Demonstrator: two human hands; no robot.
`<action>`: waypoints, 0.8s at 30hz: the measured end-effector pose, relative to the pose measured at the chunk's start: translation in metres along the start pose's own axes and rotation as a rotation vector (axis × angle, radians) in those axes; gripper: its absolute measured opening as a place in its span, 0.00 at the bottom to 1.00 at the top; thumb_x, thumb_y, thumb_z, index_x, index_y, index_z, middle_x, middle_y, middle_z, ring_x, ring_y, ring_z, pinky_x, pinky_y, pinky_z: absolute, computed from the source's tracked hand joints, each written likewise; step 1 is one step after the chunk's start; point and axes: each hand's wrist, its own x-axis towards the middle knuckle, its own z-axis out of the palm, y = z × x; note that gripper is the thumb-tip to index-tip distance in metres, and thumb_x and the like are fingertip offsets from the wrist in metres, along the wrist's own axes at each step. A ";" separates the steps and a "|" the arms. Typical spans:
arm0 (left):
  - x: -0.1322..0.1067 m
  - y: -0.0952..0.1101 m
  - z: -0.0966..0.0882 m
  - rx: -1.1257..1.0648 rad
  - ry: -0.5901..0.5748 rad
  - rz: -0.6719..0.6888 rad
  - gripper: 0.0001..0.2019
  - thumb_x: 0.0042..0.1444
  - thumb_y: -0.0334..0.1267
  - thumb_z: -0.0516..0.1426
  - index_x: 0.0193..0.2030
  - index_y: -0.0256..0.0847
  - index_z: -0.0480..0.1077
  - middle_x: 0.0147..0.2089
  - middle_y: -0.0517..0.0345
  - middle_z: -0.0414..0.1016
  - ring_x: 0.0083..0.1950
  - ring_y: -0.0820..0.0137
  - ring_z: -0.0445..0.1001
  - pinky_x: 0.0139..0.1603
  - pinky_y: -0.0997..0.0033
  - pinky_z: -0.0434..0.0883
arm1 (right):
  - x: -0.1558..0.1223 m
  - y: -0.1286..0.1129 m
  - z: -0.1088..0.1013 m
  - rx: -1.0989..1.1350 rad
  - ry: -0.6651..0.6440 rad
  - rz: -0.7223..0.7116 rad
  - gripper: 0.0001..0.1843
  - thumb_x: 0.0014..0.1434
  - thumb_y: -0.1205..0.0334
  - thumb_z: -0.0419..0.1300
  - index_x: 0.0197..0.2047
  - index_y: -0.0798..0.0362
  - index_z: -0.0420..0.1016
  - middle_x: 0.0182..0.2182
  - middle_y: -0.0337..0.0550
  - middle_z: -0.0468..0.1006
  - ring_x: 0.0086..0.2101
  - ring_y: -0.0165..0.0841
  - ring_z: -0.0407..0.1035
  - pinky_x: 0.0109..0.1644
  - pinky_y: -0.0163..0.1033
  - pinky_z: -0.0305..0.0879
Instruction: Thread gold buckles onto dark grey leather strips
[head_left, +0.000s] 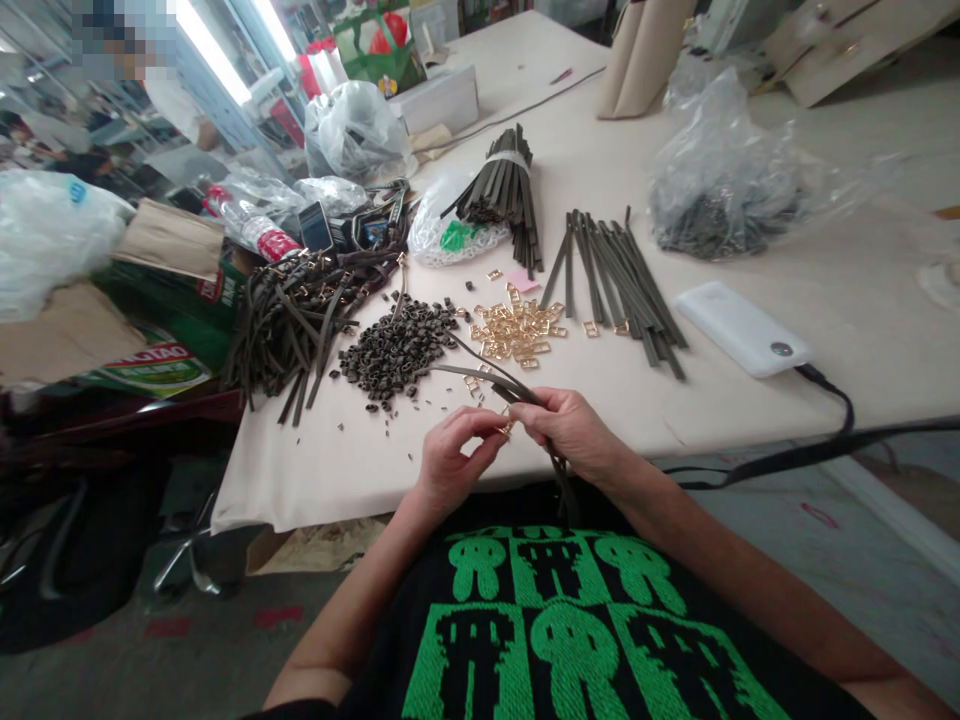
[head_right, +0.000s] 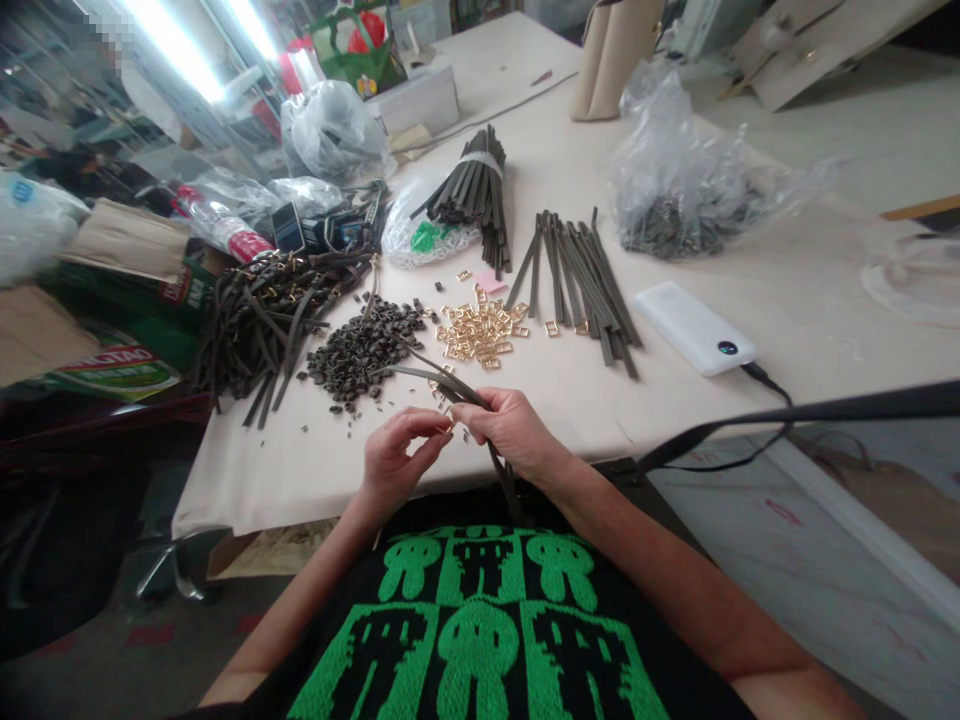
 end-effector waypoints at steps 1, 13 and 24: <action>0.002 0.000 -0.003 0.077 -0.018 0.058 0.03 0.56 0.34 0.61 0.37 0.43 0.76 0.36 0.55 0.79 0.36 0.71 0.77 0.40 0.70 0.74 | 0.000 0.000 0.000 0.003 -0.010 0.003 0.15 0.53 0.53 0.63 0.24 0.54 0.67 0.15 0.30 0.59 0.17 0.23 0.47 0.21 0.34 0.41; 0.020 0.007 -0.005 -0.425 -0.161 -0.409 0.12 0.47 0.42 0.68 0.32 0.39 0.72 0.27 0.61 0.74 0.25 0.77 0.70 0.22 0.79 0.66 | -0.004 -0.009 -0.010 -0.209 -0.079 -0.142 0.11 0.54 0.55 0.63 0.29 0.55 0.74 0.19 0.32 0.65 0.21 0.24 0.55 0.25 0.33 0.49; 0.036 0.010 0.029 -0.841 0.221 -0.608 0.19 0.40 0.43 0.70 0.29 0.39 0.65 0.28 0.65 0.69 0.25 0.82 0.67 0.25 0.83 0.66 | 0.004 -0.004 0.001 0.025 0.111 -0.166 0.17 0.51 0.48 0.66 0.29 0.55 0.73 0.17 0.31 0.62 0.19 0.24 0.52 0.22 0.33 0.49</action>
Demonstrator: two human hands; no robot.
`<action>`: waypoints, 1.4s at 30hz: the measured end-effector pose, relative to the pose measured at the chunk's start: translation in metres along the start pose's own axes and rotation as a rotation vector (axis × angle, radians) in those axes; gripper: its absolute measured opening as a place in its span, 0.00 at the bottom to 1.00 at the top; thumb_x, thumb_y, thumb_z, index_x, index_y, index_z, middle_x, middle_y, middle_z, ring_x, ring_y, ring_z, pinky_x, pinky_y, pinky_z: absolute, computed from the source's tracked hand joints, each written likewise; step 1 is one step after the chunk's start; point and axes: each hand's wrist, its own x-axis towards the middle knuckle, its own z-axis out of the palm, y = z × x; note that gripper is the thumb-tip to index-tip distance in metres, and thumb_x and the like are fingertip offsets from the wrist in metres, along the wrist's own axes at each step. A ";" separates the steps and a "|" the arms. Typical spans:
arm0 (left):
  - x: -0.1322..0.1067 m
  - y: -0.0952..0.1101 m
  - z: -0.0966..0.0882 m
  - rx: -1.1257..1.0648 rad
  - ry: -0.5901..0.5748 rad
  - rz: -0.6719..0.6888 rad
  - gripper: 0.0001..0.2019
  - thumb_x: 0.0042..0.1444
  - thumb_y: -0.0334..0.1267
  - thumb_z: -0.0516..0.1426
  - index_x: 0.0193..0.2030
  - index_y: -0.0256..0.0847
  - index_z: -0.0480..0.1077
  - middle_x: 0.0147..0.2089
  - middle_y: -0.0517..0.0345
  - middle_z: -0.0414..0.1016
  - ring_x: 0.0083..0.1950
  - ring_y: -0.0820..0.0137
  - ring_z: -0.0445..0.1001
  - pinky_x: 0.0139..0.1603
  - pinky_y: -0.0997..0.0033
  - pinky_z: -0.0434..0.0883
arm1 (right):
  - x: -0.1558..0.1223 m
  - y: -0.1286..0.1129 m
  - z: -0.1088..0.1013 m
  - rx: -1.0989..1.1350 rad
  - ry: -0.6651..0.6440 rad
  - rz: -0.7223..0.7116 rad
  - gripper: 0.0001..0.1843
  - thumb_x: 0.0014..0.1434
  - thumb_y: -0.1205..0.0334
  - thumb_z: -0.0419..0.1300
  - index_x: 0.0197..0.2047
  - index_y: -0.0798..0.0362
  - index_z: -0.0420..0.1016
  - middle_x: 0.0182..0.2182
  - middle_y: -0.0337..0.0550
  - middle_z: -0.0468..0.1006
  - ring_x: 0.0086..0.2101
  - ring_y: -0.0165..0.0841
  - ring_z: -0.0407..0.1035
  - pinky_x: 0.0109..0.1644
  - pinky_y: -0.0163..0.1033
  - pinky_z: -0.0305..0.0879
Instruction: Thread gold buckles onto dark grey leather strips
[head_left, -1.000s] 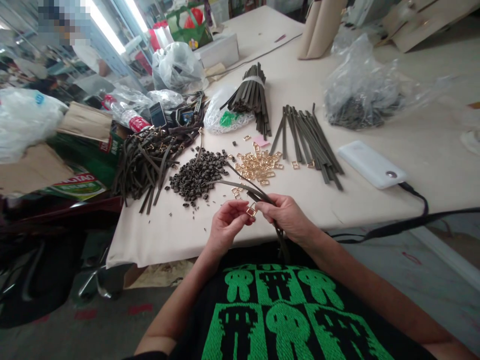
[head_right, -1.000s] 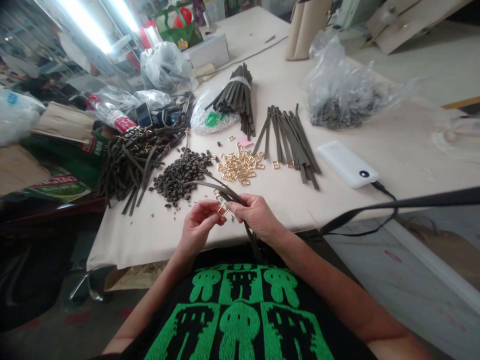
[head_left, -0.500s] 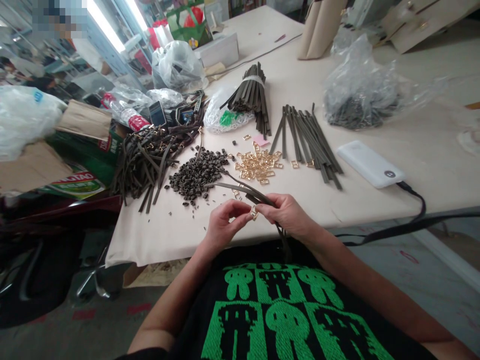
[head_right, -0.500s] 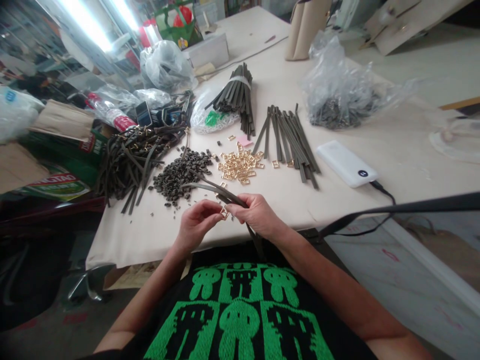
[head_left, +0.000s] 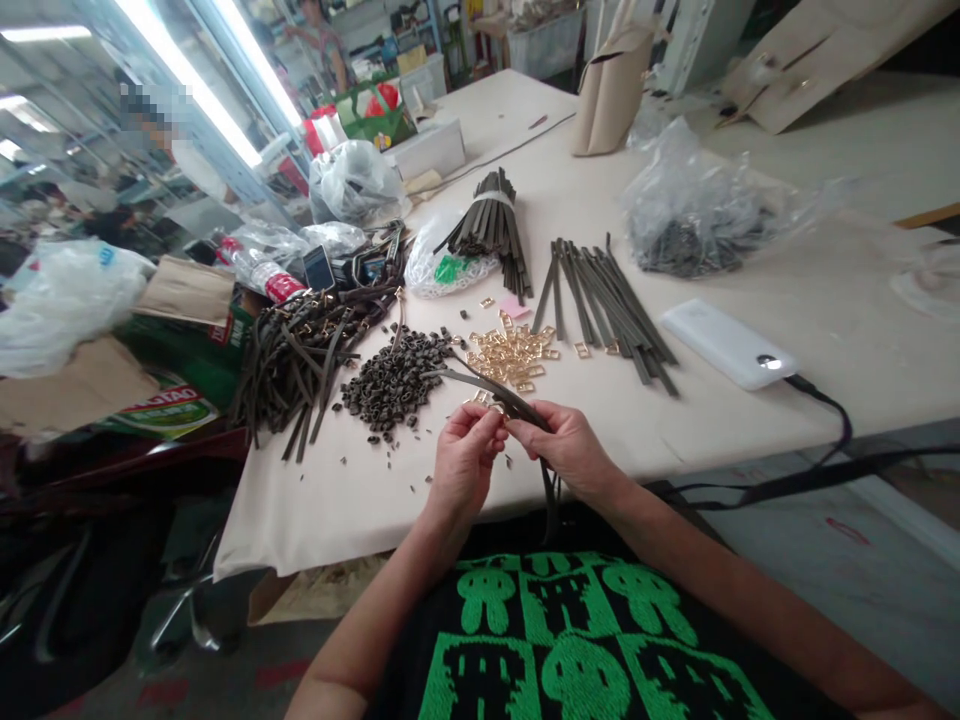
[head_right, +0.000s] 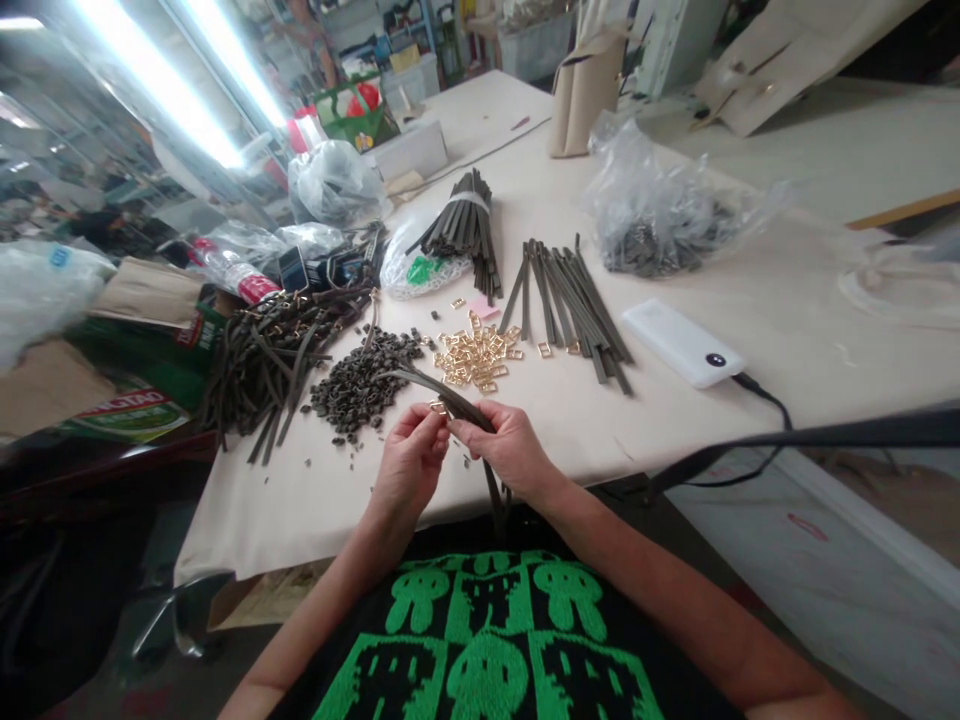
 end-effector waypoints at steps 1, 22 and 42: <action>0.000 -0.002 0.003 -0.009 0.004 0.003 0.19 0.41 0.43 0.70 0.29 0.39 0.64 0.27 0.65 0.68 0.24 0.83 0.66 0.25 0.83 0.65 | 0.000 0.001 0.001 0.010 0.015 -0.009 0.17 0.50 0.48 0.66 0.29 0.55 0.73 0.18 0.31 0.63 0.20 0.24 0.53 0.22 0.33 0.50; 0.006 0.049 -0.014 1.271 -0.499 1.131 0.08 0.56 0.32 0.63 0.43 0.45 0.75 0.44 0.55 0.78 0.44 0.70 0.78 0.49 0.70 0.74 | 0.005 -0.017 -0.035 0.047 -0.290 0.048 0.12 0.52 0.56 0.65 0.30 0.57 0.72 0.17 0.29 0.59 0.19 0.21 0.49 0.20 0.30 0.43; 0.024 0.059 -0.011 0.765 -0.116 0.341 0.10 0.51 0.42 0.65 0.34 0.37 0.77 0.22 0.61 0.74 0.23 0.76 0.71 0.27 0.77 0.70 | -0.002 -0.005 -0.034 0.102 -0.173 0.022 0.12 0.54 0.56 0.58 0.27 0.57 0.73 0.14 0.31 0.62 0.16 0.21 0.49 0.18 0.31 0.44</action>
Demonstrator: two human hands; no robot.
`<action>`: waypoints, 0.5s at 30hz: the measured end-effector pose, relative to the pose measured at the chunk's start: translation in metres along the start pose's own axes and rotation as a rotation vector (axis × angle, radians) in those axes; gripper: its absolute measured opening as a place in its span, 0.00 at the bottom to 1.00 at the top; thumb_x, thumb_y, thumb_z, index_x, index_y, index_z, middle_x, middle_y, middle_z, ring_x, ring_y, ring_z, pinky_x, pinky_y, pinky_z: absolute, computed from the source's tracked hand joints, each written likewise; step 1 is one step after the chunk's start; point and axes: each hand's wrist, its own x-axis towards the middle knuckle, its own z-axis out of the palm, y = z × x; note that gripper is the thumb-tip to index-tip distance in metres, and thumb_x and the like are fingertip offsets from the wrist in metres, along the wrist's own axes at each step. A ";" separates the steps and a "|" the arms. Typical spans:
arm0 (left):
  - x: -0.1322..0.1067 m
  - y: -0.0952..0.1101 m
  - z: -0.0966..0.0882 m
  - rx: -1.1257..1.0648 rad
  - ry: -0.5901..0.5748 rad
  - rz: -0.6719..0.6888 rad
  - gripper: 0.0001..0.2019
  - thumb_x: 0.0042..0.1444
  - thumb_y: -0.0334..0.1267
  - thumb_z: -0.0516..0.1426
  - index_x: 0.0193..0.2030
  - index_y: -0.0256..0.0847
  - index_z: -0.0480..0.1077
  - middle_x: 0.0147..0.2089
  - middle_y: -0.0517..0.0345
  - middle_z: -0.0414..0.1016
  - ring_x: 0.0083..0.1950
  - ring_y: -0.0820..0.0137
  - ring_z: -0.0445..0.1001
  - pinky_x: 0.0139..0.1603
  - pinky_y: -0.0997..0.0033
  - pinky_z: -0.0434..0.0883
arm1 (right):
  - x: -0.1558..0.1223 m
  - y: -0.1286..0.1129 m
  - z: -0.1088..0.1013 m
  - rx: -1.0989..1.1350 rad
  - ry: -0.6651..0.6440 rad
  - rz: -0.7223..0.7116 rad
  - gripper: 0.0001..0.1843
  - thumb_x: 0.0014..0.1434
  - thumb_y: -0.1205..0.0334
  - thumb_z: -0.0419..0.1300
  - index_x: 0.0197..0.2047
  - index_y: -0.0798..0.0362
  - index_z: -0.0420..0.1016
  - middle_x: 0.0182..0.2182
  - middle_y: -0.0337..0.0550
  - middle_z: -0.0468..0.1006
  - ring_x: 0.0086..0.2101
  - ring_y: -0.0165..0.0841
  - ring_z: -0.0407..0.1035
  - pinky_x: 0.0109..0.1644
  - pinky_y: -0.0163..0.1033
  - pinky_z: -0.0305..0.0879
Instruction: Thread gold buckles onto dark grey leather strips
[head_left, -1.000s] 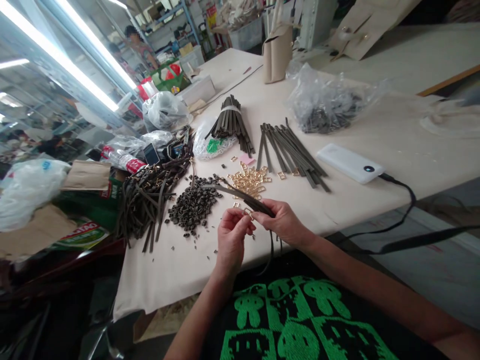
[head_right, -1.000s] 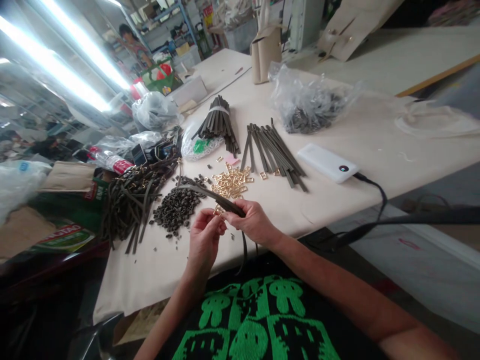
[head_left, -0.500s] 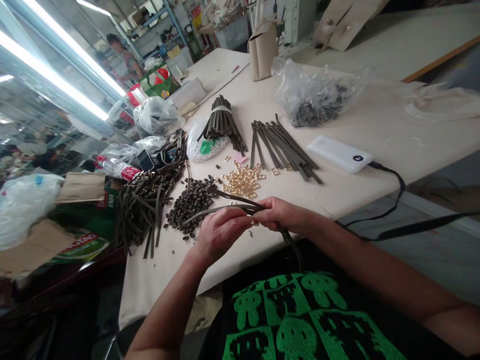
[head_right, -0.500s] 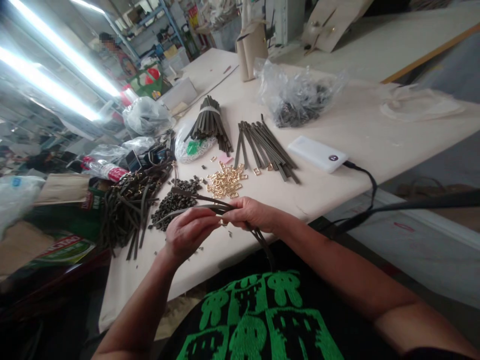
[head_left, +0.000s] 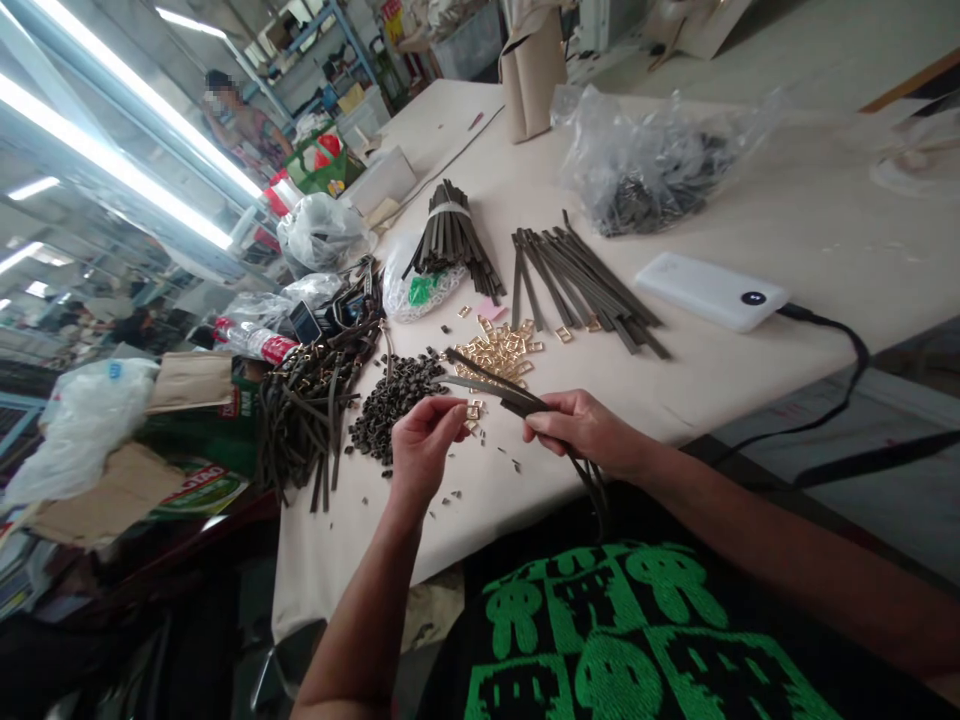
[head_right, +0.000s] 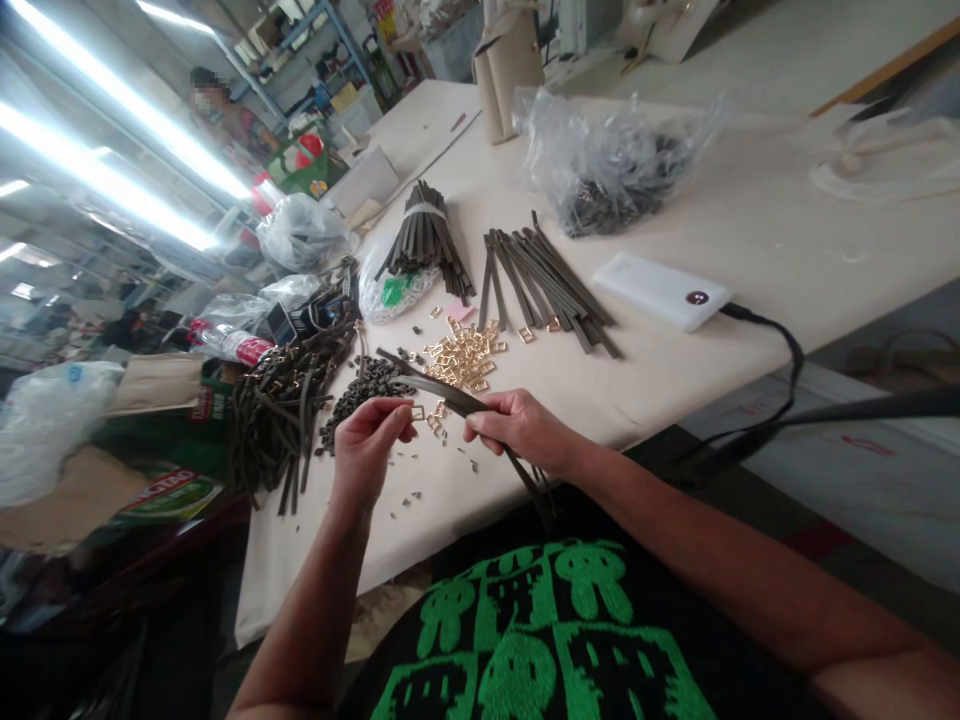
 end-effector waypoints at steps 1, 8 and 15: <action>0.001 0.000 0.000 -0.001 0.003 -0.009 0.10 0.51 0.42 0.65 0.34 0.37 0.77 0.22 0.61 0.73 0.23 0.76 0.71 0.27 0.77 0.70 | -0.002 -0.001 0.003 -0.035 -0.010 -0.019 0.12 0.53 0.56 0.58 0.27 0.57 0.74 0.14 0.31 0.62 0.16 0.22 0.50 0.20 0.31 0.46; -0.002 -0.004 0.005 0.063 0.008 0.042 0.10 0.51 0.43 0.65 0.32 0.38 0.76 0.24 0.61 0.74 0.23 0.76 0.71 0.26 0.77 0.70 | -0.001 0.002 0.018 -0.075 -0.008 -0.023 0.10 0.51 0.59 0.57 0.26 0.57 0.74 0.14 0.31 0.61 0.18 0.23 0.52 0.22 0.33 0.48; -0.009 -0.002 0.009 0.466 -0.022 0.467 0.03 0.57 0.36 0.62 0.35 0.40 0.77 0.32 0.59 0.76 0.28 0.76 0.73 0.30 0.77 0.72 | 0.002 0.013 0.023 -0.084 0.049 0.009 0.13 0.52 0.56 0.57 0.26 0.57 0.75 0.14 0.32 0.61 0.18 0.24 0.53 0.22 0.33 0.48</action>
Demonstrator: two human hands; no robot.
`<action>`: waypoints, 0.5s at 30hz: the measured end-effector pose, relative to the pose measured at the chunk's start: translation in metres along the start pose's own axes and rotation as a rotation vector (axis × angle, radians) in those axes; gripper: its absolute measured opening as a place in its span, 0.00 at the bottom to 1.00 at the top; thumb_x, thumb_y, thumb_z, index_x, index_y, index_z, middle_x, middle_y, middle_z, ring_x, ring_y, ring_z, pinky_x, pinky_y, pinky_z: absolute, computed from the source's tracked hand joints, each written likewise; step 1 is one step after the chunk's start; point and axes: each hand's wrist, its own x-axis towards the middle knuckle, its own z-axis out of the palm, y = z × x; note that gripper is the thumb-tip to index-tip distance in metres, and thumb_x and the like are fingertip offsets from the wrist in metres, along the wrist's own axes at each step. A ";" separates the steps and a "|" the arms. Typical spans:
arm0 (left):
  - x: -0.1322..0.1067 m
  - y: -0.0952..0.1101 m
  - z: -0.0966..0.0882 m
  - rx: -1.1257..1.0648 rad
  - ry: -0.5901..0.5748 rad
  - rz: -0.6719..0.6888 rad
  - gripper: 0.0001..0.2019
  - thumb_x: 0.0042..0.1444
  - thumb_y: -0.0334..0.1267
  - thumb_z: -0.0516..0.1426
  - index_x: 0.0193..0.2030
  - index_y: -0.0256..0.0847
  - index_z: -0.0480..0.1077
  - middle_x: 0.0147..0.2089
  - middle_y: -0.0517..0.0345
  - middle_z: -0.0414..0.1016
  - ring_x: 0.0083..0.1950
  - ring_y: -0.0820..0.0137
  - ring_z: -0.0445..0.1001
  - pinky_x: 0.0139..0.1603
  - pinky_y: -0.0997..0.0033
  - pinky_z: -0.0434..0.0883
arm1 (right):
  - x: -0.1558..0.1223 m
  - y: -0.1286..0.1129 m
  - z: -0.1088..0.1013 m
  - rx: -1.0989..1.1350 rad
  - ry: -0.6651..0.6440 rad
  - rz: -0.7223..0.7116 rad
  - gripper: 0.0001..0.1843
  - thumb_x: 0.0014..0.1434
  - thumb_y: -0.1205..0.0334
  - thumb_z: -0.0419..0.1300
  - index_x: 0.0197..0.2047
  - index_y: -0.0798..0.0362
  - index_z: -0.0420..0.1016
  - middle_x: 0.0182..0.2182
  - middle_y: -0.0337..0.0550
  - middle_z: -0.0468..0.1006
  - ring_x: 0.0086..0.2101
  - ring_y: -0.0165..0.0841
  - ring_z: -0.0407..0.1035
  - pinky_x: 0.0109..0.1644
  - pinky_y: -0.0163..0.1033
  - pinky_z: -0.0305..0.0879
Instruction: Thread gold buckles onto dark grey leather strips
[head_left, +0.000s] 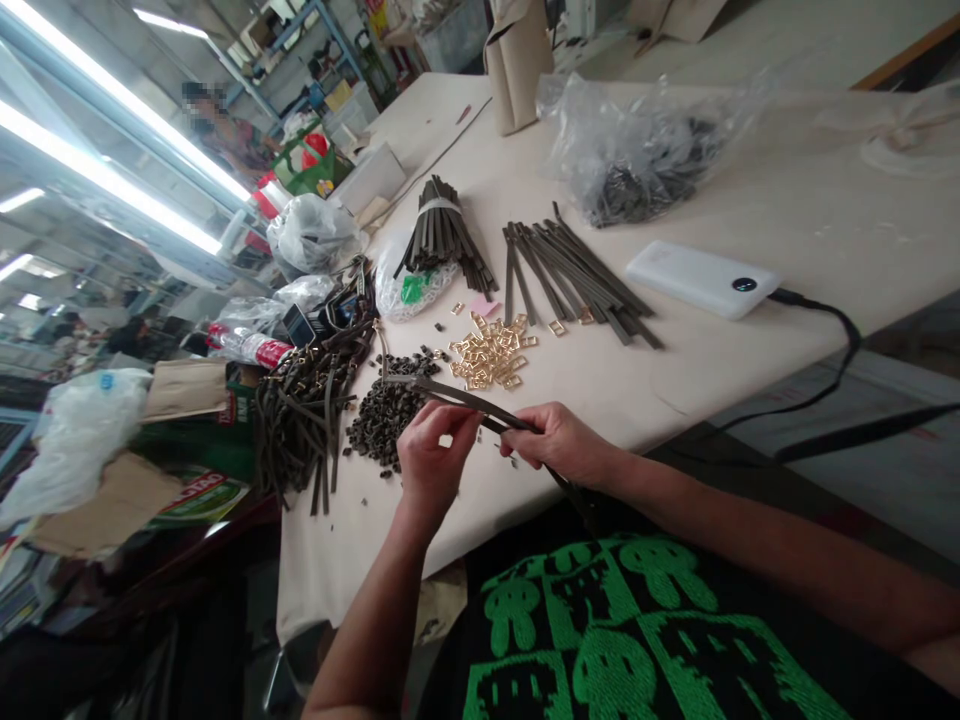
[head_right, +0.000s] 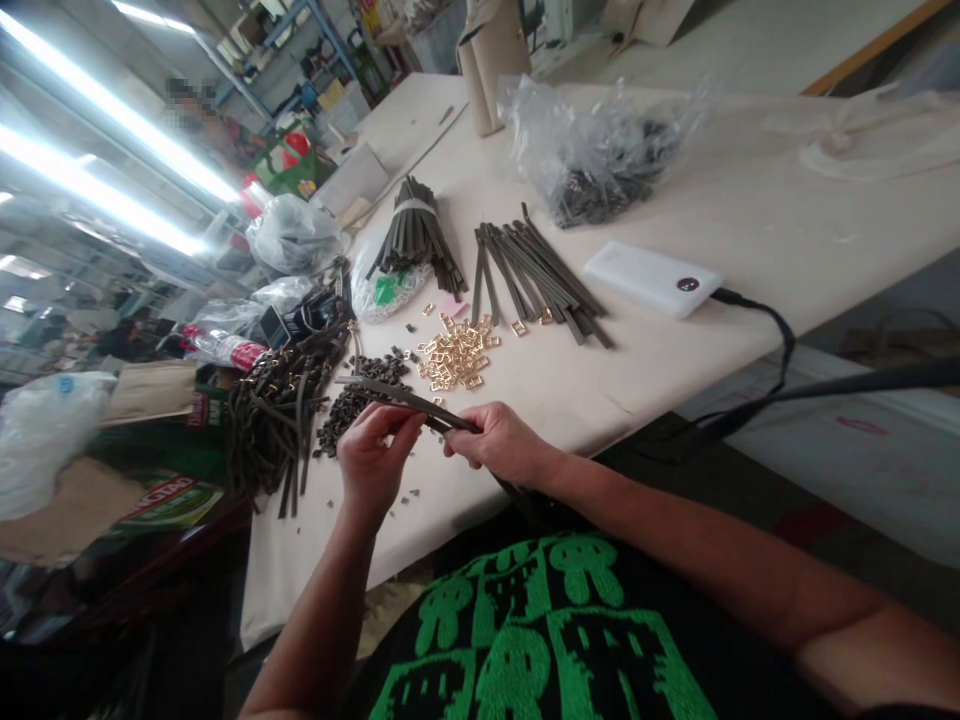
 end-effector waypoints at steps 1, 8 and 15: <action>-0.001 0.002 0.001 0.064 0.005 0.085 0.02 0.57 0.34 0.62 0.36 0.40 0.77 0.33 0.58 0.77 0.29 0.76 0.74 0.31 0.77 0.72 | 0.000 0.001 0.000 -0.003 0.011 -0.005 0.13 0.52 0.56 0.57 0.26 0.57 0.75 0.15 0.32 0.62 0.18 0.24 0.53 0.22 0.33 0.48; -0.013 0.012 0.015 0.150 0.020 0.326 0.07 0.57 0.32 0.62 0.43 0.43 0.77 0.36 0.57 0.77 0.35 0.74 0.76 0.37 0.76 0.73 | -0.001 0.009 0.000 0.003 0.058 -0.148 0.14 0.56 0.53 0.56 0.27 0.55 0.70 0.17 0.32 0.63 0.20 0.25 0.56 0.24 0.32 0.53; -0.024 0.014 0.026 -0.438 0.028 -0.210 0.03 0.55 0.35 0.64 0.35 0.41 0.74 0.33 0.59 0.76 0.34 0.72 0.75 0.37 0.71 0.73 | -0.005 0.012 -0.004 0.059 0.002 -0.191 0.17 0.59 0.49 0.58 0.29 0.55 0.70 0.19 0.33 0.64 0.22 0.26 0.58 0.27 0.33 0.56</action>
